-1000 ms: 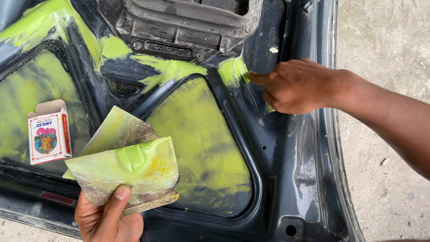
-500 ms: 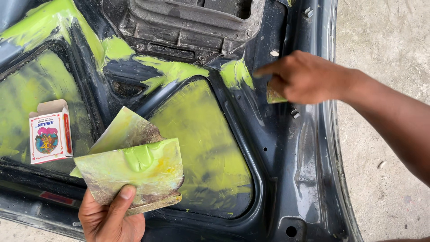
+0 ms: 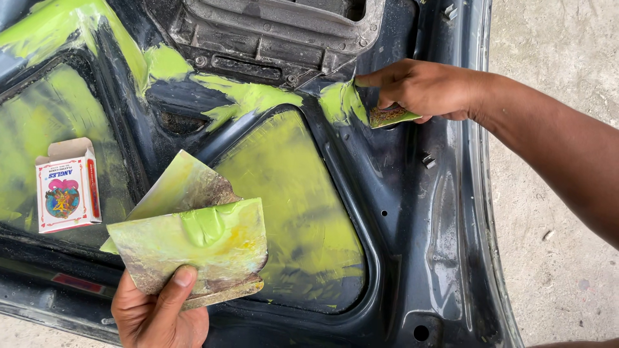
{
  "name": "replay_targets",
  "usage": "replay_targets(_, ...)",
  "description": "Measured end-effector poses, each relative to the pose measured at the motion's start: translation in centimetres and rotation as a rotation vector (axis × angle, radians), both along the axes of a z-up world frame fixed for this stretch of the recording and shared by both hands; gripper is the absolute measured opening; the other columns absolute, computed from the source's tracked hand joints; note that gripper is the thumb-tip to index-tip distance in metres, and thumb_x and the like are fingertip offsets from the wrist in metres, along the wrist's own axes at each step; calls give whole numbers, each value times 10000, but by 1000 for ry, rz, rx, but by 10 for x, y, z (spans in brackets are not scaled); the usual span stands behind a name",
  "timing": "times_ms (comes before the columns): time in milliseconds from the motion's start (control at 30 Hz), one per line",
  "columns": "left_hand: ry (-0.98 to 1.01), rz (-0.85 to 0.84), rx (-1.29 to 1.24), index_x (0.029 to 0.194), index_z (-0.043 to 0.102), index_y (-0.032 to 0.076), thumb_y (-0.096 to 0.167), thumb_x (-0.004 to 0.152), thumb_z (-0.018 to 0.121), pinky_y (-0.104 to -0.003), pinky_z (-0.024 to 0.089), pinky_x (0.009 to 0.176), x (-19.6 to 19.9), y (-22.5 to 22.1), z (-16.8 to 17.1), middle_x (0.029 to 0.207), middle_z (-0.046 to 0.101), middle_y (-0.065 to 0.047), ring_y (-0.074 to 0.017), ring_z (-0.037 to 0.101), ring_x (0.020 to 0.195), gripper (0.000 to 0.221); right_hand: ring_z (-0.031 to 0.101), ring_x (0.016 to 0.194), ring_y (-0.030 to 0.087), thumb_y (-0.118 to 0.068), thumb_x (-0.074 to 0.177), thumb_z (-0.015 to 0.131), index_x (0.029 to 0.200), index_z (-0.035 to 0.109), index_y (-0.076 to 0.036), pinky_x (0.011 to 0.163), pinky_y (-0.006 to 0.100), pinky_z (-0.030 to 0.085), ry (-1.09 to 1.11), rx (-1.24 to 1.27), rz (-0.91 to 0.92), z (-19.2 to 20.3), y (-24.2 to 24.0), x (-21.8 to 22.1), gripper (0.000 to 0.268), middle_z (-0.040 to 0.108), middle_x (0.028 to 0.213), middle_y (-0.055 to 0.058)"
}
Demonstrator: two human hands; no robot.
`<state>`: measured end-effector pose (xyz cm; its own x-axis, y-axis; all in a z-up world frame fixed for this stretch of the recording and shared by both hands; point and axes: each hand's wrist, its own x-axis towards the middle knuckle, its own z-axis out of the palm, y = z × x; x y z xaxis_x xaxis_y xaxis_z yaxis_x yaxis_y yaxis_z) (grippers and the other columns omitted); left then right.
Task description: The person applies a green paste to a car door panel using a small rectangular card, spreading it into the crevices and contours of the metal surface. They use a larger card to hold the paste and transfer it to the smaller card for application.
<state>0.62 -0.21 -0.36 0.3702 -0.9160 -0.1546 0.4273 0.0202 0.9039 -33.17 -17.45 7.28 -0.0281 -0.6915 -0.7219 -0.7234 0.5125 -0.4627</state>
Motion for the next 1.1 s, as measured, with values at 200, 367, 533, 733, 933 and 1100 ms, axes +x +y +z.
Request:
replay_targets(200,-3,2,10,1290,555,-45,3,741,622,-494,552,1009,-2,1,2,1187,647,-205,-315,645,1105,555,490,756,158,-72,860,411,1279,606,-115,479,284,321,-59,-3,65,-17,-1,-13,464,529,1357,-34)
replay_targets(367,14,-12,-9,1287,554,-55,-11,752,617,-493,550,1017,0,2,-1,1178,649,-212,-317,643,1101,540,404,707,161,-79,851,426,1422,573,-222,524,284,283,-39,38,-57,6,8,5,607,639,1197,-3)
replay_targets(533,-15,12,-9,1255,578,-63,13,744,636,-470,575,967,-3,2,1,1119,667,-202,-306,661,1035,519,558,1232,154,-165,829,401,1457,517,-329,774,386,428,82,51,7,26,14,18,659,642,1313,60)
replay_targets(733,-24,15,-22,1240,595,-32,-2,763,629,-443,574,964,-4,2,0,1127,672,-184,-281,663,1028,479,413,747,198,-158,876,392,1463,530,-272,548,324,309,43,17,29,15,16,13,613,596,1065,55)
replay_targets(933,-16,-41,-15,1244,588,-43,-1,773,630,-410,551,946,-2,0,3,1125,672,-158,-248,646,1023,475,536,1078,157,-192,839,416,1452,514,-310,743,359,418,92,24,-18,19,23,18,631,617,1317,12)
replay_targets(1100,-42,-47,-38,1233,602,-40,11,768,649,-352,546,946,-1,-1,-1,1117,678,-138,-214,645,1010,470,457,780,207,-171,890,393,1409,571,-234,541,319,332,52,-18,36,19,30,13,553,620,1216,61)
